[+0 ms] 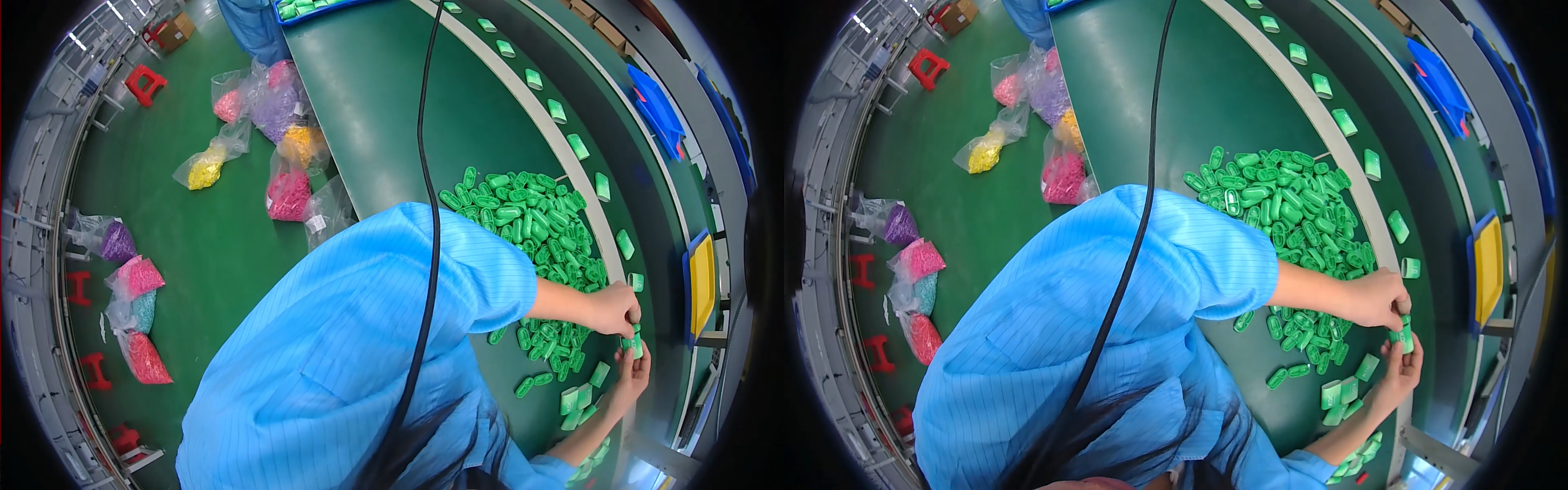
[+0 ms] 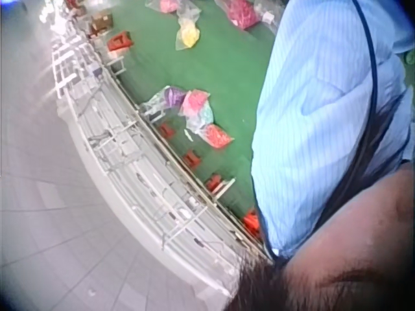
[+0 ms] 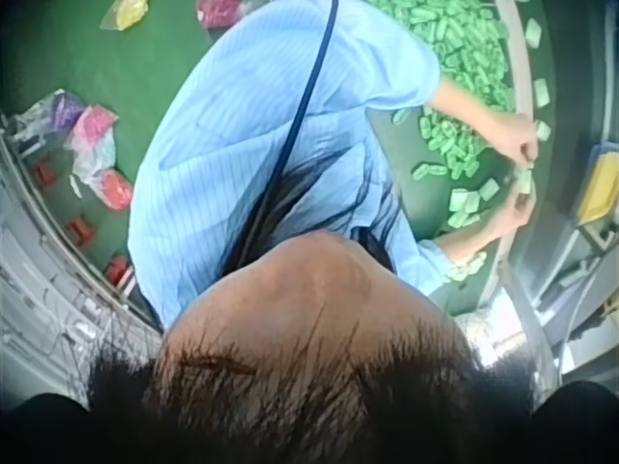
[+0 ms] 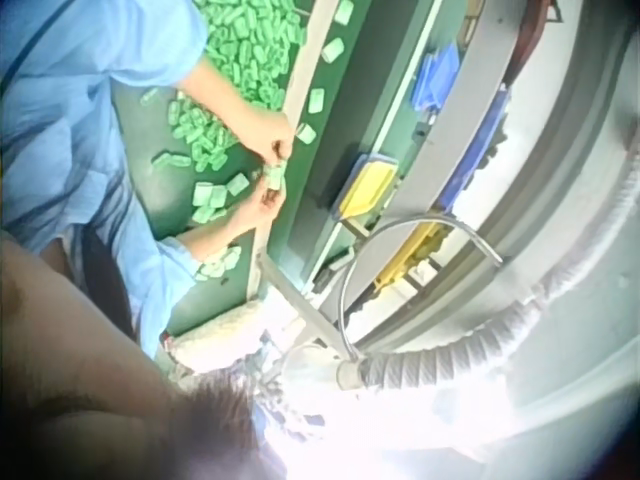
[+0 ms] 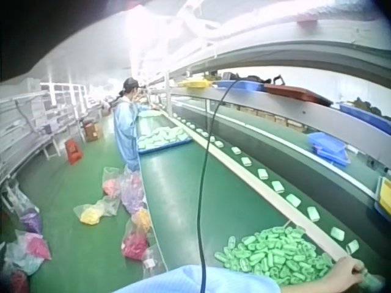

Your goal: The person repeatedly picks green capsule halves and small rectangular boxes from a table, inserts the halves into the boxes, and places the assembled units onto a conveyor belt. The person also moves a blue tray filled with assembled units along the belt.

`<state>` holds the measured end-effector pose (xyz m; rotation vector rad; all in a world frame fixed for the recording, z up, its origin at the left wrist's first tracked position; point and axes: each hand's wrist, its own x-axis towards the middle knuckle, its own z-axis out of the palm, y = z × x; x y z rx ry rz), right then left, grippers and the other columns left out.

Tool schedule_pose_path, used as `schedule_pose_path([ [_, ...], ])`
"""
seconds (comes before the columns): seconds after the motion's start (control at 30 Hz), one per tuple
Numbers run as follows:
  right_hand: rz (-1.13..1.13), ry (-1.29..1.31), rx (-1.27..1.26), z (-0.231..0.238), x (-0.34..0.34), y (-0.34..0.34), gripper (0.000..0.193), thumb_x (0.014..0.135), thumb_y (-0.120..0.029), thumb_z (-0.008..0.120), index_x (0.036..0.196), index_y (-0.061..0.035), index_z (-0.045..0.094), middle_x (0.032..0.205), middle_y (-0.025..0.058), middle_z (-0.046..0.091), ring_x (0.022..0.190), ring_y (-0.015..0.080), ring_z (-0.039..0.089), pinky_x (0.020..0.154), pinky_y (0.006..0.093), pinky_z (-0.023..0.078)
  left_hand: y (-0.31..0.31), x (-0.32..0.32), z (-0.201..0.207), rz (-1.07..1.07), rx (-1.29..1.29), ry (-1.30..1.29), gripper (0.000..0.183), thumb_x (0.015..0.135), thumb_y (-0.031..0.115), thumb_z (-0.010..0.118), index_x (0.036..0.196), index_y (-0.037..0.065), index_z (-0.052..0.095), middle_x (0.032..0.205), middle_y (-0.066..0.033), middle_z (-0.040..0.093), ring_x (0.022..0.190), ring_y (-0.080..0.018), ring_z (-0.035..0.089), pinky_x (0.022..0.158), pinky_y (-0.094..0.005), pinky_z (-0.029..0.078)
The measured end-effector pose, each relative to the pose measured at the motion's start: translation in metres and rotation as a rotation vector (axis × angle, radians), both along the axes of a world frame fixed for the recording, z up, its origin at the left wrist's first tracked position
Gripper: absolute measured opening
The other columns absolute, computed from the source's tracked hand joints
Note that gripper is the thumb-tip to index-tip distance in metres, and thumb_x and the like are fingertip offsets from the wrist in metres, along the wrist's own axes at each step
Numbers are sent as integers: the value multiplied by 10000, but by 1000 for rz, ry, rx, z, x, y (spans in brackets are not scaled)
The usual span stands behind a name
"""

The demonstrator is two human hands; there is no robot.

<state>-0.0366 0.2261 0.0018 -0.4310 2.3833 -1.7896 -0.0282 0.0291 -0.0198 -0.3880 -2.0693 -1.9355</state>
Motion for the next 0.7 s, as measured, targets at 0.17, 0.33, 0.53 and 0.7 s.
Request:
schedule_pose_path([
  [0.17, 98, -157, -157, -7, -13, -1, 310, 897, -86, 566, 1176, 27, 492, 1050, 69, 580, 874, 108, 578, 763, 211, 474, -10, 1, 3, -1, -58, 20, 168, 654, 116, 713, 773, 0, 688, 663, -129, 653, 603, -195, 645, 590, -288, 500],
  [0.33, 74, -154, -185, -18, -14, 4, 295, 899, -77, 556, 1165, 33, 490, 1072, 92, 581, 884, 110, 587, 755, 206, 491, -13, 8, 10, -131, 94, -154, 145, 679, 54, 712, 782, -44, 683, 650, -101, 660, 548, -129, 632, 543, -248, 505],
  [0.53, 68, -219, -344, -13, -8, 4, 314, 902, -74, 547, 1186, 41, 479, 1103, 95, 568, 907, 112, 586, 770, 201, 491, -11, 7, 12, -210, 295, -212, 189, 663, 5, 723, 808, -96, 655, 664, -130, 661, 570, -137, 653, 548, -251, 539],
  [0.7, 82, -188, -144, -10, -6, 7, 339, 896, -75, 557, 1205, 40, 478, 1036, 79, 601, 880, 101, 590, 776, 206, 486, -8, 5, 5, -252, 144, -147, 114, 698, 16, 674, 795, -45, 680, 636, -108, 654, 581, -124, 652, 528, -244, 517],
])
